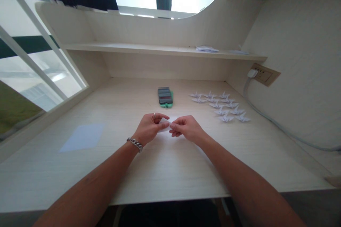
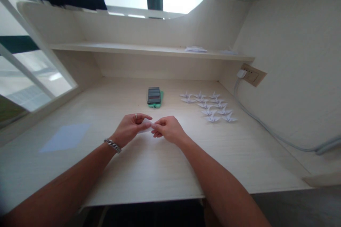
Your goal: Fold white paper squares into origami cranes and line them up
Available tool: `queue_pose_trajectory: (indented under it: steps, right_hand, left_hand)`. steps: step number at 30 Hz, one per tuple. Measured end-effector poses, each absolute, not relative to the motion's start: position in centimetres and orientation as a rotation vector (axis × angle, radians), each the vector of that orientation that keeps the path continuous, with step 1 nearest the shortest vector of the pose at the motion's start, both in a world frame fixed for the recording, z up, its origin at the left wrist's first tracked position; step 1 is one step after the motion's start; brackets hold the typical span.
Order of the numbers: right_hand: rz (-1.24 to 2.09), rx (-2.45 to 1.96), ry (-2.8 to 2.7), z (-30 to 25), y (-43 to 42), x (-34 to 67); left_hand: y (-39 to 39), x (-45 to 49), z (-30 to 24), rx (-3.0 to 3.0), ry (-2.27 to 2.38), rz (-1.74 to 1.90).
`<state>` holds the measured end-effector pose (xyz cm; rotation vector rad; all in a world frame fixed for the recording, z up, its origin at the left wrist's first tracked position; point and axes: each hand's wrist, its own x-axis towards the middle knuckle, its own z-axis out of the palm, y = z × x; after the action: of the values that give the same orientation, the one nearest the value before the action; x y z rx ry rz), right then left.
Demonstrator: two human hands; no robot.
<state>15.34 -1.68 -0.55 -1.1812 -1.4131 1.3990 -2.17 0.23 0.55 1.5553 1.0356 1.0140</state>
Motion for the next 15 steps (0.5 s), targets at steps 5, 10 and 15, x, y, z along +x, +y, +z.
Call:
queue_pose_trajectory:
  steps: [5,10,15]
  right_hand:
    - [1.373,-1.244,-1.431,-0.35,-1.90,15.20]
    - [1.275,-1.187,-1.504,-0.22,-1.97,15.41]
    - [1.283,-1.164,-1.533,-0.16,-1.97,15.50]
  left_hand:
    - [0.18,-2.17,0.64,1.588,1.061,1.014]
    - [-0.06,-2.04,1.27,1.539,1.080,0.972]
    - [-0.22,-1.93,1.42,1.519,1.143,0.950]
